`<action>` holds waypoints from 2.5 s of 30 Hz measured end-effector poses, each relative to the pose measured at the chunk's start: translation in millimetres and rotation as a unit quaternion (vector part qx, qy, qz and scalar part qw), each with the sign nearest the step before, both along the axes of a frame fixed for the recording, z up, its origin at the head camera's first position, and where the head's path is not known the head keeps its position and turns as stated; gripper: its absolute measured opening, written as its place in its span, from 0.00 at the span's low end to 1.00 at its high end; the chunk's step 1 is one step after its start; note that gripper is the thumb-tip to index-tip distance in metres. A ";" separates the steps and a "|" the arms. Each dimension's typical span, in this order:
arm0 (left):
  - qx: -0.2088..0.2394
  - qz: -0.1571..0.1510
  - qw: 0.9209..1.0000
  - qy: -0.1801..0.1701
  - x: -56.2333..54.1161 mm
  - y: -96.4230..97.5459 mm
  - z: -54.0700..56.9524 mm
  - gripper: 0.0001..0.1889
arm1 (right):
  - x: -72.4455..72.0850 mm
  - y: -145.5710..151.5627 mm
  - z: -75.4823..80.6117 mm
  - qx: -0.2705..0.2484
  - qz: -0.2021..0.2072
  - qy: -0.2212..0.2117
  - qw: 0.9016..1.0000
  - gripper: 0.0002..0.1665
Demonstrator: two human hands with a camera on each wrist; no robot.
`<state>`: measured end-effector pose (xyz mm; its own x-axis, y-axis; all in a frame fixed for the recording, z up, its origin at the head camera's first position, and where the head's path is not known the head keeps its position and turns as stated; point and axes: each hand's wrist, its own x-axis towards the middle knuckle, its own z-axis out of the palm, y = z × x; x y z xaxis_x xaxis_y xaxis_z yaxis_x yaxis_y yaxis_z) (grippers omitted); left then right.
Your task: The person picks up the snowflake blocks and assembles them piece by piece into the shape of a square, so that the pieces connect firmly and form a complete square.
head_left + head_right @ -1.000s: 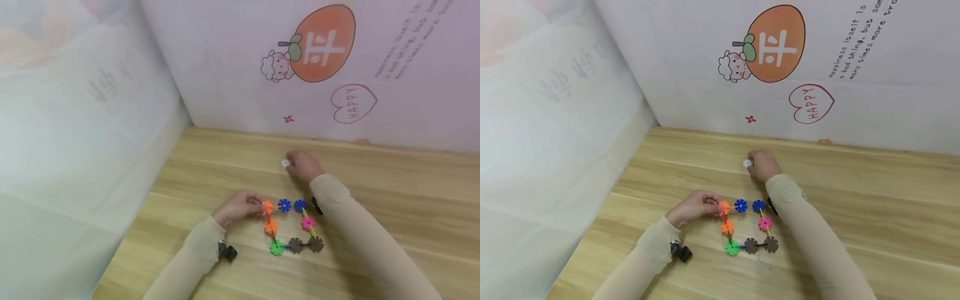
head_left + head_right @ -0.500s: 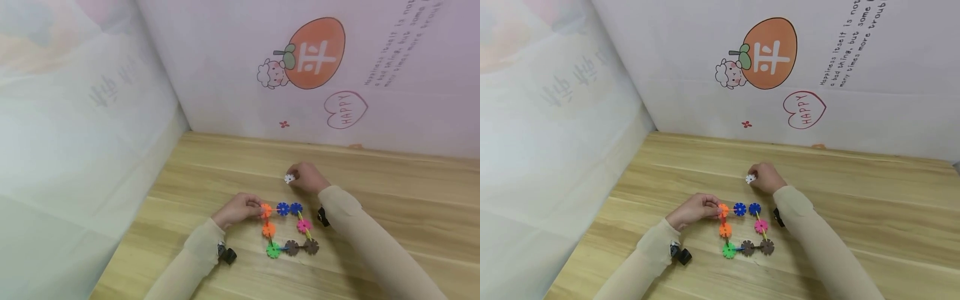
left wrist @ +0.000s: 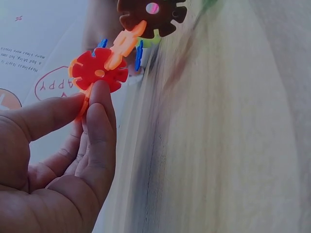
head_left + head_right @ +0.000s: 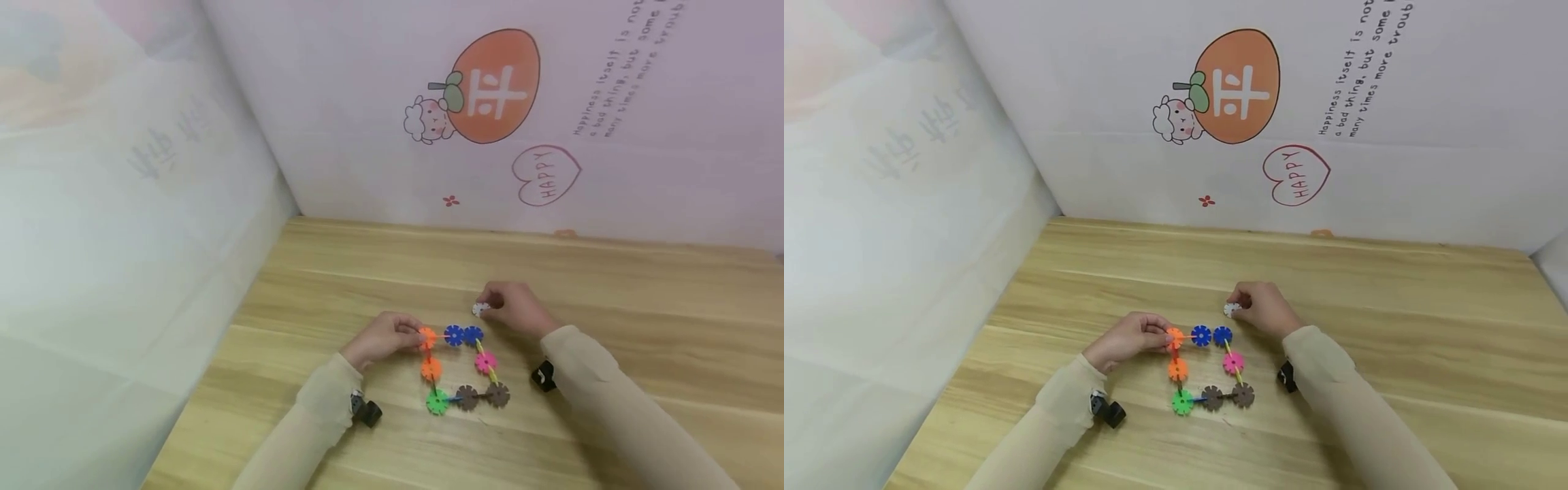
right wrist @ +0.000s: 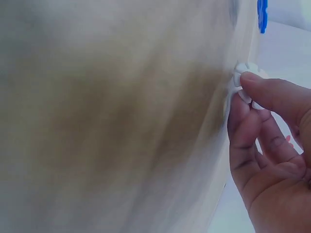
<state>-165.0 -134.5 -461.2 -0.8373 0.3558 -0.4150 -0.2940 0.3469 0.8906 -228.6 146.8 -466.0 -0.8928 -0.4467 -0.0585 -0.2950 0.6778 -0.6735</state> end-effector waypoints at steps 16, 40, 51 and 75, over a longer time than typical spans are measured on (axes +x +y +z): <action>0.002 0.004 1.000 0.005 -0.3 -5.5 1.4 0.08 | 49.1 -0.1 8.2 -0.076 0.021 0.048 0.996 0.07; 0.000 0.003 1.000 0.002 3.0 -0.5 -0.4 0.07 | 61.8 -3.0 7.7 -0.108 0.048 0.086 0.989 0.09; -0.004 0.009 1.000 0.005 2.4 -2.5 1.4 0.09 | 60.0 -6.8 5.2 -0.111 0.048 0.068 0.990 0.10; 0.025 -0.010 0.999 -0.019 -1.8 -1.2 -6.2 0.09 | 60.1 -3.8 6.3 -0.110 0.050 0.028 0.992 0.10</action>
<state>-166.9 -135.7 -467.5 -0.8134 0.3937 -0.4282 -0.3224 0.3076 0.8952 -168.5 143.0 -459.7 -0.8420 -0.5304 0.0986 -0.3950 0.4817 -0.7822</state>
